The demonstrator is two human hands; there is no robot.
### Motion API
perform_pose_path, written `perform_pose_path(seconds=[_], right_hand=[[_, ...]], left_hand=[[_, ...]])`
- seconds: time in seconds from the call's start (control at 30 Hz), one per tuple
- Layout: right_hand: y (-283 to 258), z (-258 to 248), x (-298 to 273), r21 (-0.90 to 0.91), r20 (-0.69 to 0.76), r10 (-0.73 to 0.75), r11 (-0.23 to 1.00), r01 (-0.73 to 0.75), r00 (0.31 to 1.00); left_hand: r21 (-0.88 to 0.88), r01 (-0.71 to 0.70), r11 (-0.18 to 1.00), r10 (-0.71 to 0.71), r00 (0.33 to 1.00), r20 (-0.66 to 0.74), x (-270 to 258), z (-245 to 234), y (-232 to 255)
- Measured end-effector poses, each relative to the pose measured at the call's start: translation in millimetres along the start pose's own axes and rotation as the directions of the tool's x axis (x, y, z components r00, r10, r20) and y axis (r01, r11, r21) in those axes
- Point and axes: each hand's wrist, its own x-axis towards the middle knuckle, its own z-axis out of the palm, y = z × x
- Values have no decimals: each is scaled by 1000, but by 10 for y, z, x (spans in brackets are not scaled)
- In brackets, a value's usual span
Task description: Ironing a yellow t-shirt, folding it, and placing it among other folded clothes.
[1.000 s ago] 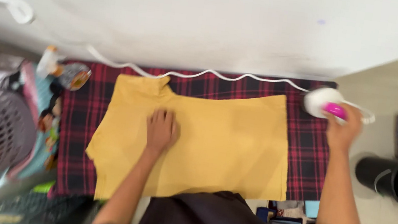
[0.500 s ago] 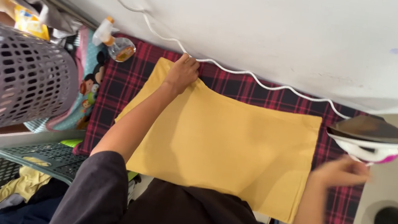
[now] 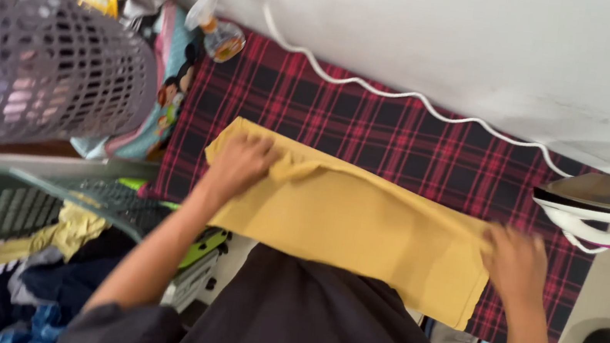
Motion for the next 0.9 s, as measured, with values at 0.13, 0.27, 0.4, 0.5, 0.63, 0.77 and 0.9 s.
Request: perform_pose_path(seconds=[0.13,0.27,0.4,0.5,0.63,0.77,0.9], right_hand=[[-338,90,-619,45,214,181,980,-195,960],[-461,301,-774,274,166,154,942,-196,974],[-540,77,-807,212,86,89,972,-105,992],[-536,-55,-899,158,36,51,986,-56,998],[-516,-131,-946,97,155,3,995,-18,988],[-241,145,-974,335,316,197,892,-303,928],[153,651,-853,477,-205,283,865,-156,937]], left_hand=[[-28,90,996,-91,995,-30,-708,208,468],[-242,137,961,-176,973,-151,-989,497,569],[-280,154,948,-184,979,-86,-1103,264,571],[-192,191,963,-198,980,-18,-1203,47,663],[-134,262,956,-227,946,233,-1466,289,615],[-466,420,779,-341,907,246,-1432,518,204],[-594,479,647,-717,646,-260,-1077,868,-237]])
